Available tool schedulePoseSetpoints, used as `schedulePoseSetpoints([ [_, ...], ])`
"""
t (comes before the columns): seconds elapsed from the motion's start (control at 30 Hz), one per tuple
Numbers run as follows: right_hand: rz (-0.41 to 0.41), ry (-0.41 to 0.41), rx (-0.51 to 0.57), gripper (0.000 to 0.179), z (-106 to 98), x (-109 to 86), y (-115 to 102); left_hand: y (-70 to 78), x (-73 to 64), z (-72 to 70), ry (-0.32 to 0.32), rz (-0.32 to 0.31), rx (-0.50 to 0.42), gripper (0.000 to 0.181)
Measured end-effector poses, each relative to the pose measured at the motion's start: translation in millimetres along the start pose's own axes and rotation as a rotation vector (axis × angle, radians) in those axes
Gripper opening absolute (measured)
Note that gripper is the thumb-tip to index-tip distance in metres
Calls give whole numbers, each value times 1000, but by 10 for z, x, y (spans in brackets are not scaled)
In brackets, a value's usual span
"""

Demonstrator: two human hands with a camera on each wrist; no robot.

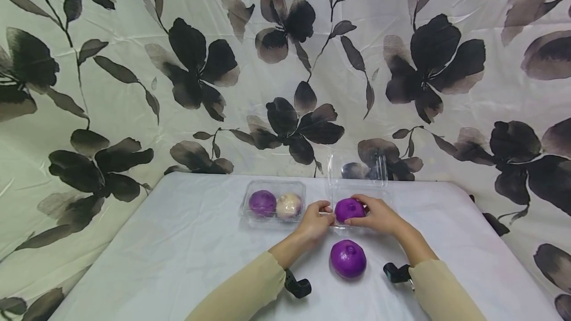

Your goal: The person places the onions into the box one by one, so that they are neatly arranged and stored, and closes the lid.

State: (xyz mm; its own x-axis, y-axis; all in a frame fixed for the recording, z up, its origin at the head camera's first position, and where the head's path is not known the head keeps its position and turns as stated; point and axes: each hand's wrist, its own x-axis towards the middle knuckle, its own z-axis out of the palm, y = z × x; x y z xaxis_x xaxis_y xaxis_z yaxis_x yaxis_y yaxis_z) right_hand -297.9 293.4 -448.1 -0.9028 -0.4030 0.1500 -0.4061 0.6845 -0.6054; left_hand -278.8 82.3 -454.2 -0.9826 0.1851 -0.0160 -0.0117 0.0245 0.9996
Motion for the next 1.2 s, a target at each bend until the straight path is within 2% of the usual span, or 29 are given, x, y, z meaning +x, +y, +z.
schedulePoseSetpoints([
  [0.53,0,-73,19,83,-25,52,-59,-13,-24,7,29,-3,13,48],
  [0.87,21,-87,-42,87,-100,66,-60,4,-36,22,40,-2,6,49],
  [1.2,-2,-73,-86,85,-221,-80,-134,-13,-55,26,48,5,2,52],
])
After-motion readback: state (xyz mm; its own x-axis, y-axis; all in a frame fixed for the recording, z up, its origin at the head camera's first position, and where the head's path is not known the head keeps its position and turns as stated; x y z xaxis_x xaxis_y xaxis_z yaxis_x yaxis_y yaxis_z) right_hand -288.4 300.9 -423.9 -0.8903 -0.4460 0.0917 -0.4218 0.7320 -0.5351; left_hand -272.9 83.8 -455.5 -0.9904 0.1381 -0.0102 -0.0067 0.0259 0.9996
